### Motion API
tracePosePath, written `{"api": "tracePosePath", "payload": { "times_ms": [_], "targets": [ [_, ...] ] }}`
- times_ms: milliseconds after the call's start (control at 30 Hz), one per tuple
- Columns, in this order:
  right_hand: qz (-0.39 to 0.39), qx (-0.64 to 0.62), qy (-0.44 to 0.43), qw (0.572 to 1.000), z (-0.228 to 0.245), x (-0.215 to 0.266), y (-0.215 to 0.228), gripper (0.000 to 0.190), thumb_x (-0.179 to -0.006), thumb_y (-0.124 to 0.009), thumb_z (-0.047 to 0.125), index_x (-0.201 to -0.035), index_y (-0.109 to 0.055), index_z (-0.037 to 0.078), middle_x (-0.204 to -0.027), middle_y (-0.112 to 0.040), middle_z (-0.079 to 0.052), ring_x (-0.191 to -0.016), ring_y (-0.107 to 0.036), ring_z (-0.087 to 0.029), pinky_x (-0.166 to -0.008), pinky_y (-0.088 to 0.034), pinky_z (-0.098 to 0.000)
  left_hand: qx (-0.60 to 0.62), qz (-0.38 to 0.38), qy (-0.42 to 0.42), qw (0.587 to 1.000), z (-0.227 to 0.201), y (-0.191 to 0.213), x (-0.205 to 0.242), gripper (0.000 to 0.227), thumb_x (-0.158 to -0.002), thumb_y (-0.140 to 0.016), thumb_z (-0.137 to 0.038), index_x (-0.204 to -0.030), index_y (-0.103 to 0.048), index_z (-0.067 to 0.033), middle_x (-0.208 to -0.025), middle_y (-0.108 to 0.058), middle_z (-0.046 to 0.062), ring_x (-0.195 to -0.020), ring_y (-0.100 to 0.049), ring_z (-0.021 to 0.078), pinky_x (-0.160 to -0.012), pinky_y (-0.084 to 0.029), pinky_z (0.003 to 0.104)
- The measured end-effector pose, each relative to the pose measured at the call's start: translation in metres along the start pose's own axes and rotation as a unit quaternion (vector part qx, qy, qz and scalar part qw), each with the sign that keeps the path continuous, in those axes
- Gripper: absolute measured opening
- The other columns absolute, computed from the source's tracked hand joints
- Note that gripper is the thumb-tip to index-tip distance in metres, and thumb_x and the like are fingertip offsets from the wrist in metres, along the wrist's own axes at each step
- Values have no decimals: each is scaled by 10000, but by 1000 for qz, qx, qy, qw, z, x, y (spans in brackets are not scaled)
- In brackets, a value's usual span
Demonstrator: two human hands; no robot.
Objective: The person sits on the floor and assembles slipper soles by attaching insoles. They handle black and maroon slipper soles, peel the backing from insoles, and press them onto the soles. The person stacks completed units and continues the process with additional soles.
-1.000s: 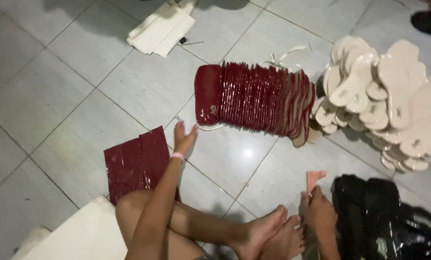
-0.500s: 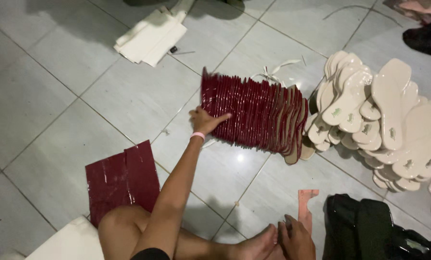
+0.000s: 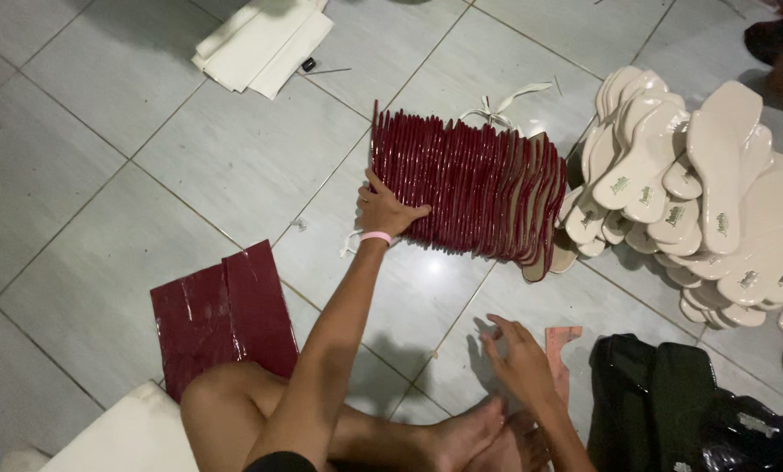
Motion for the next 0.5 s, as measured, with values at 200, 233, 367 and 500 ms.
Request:
{"api": "tracePosePath", "payload": {
  "times_ms": [200,233,367,500],
  "targets": [
    [20,-55,85,995,20,-69,-5,409,-950,-652,260,-1305,-618,61,-990,-706,-120,-909,-704,-271,-825,-559,-399,-30,-14,3,999,-12,-6,-11,1557,-633,-923,-637,-1562,126,41,-1597,-104,391,-1456,-258,523,-1061,-346,725],
    [17,-70,105,992,23,-84,-4,416,-963,-643,256,-1322,-601,49,-998,-704,-117,-915,-708,-247,-832,-561,-394,-25,-14,9,1000,-12,-5,-10,1548,-634,-918,-624,-1569,126,34,-1605,-106,379,-1454,-264,517,-1037,-364,734],
    [71,-102,-22,992,35,-155,-10,457,-961,-634,283,-1375,-573,99,-1026,-733,-42,-829,-692,-181,-772,-563,-354,-42,10,41,998,-14,1,-12,1544,-615,-895,-632,-1582,124,7,-1603,-148,334,-1436,-298,509,-1002,-410,737],
    [78,-139,-57,986,46,-172,-35,463,-959,-635,292,-1380,-579,108,-1013,-708,-29,-790,-677,-146,-746,-558,-315,-65,-37,33,997,-19,1,-9,1538,-582,-920,-607,-1596,46,28,-1551,-265,324,-1396,-370,483,-1013,-424,705]
  ]
}}
Point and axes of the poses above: each hand's wrist, its own x-axis away from the middle knuckle, its own y-axis out of the back of the hand, z = x × y, the point moved 2 cm from there along -x, towards the middle knuckle
